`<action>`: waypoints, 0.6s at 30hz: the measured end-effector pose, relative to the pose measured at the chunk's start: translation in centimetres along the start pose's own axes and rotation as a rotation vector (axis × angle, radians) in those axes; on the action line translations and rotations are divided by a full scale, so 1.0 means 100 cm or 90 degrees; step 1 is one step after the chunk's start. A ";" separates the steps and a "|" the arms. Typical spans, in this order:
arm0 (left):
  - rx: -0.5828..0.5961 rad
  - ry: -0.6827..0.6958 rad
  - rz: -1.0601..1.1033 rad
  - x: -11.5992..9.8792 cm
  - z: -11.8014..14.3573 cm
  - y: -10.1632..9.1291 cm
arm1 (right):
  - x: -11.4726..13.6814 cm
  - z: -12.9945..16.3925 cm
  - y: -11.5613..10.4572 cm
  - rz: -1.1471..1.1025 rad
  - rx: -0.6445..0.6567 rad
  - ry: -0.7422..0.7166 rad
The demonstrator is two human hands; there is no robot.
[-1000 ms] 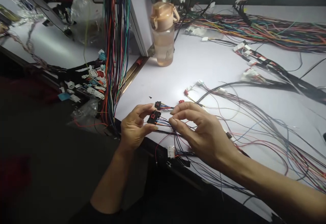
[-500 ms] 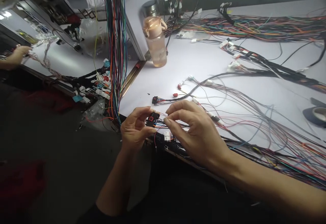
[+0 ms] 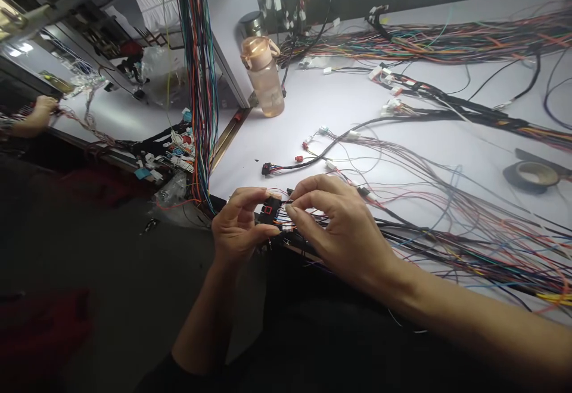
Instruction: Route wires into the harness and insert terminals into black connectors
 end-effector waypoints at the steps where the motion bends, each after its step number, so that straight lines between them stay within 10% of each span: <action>1: 0.006 0.004 -0.008 -0.002 0.000 0.002 | 0.001 0.001 0.000 0.004 -0.002 0.000; 18: 0.010 0.009 -0.030 -0.007 0.012 0.021 | 0.002 0.022 -0.003 0.057 -0.055 -0.037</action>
Point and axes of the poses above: each hand's wrist, its own z-axis away from the middle knuckle, its own y-axis out of the palm, x = y × z, the point moved 8 cm from there along -z, towards the middle knuckle, and after that the axes turned 9 degrees about x, right-handed, at the moved point
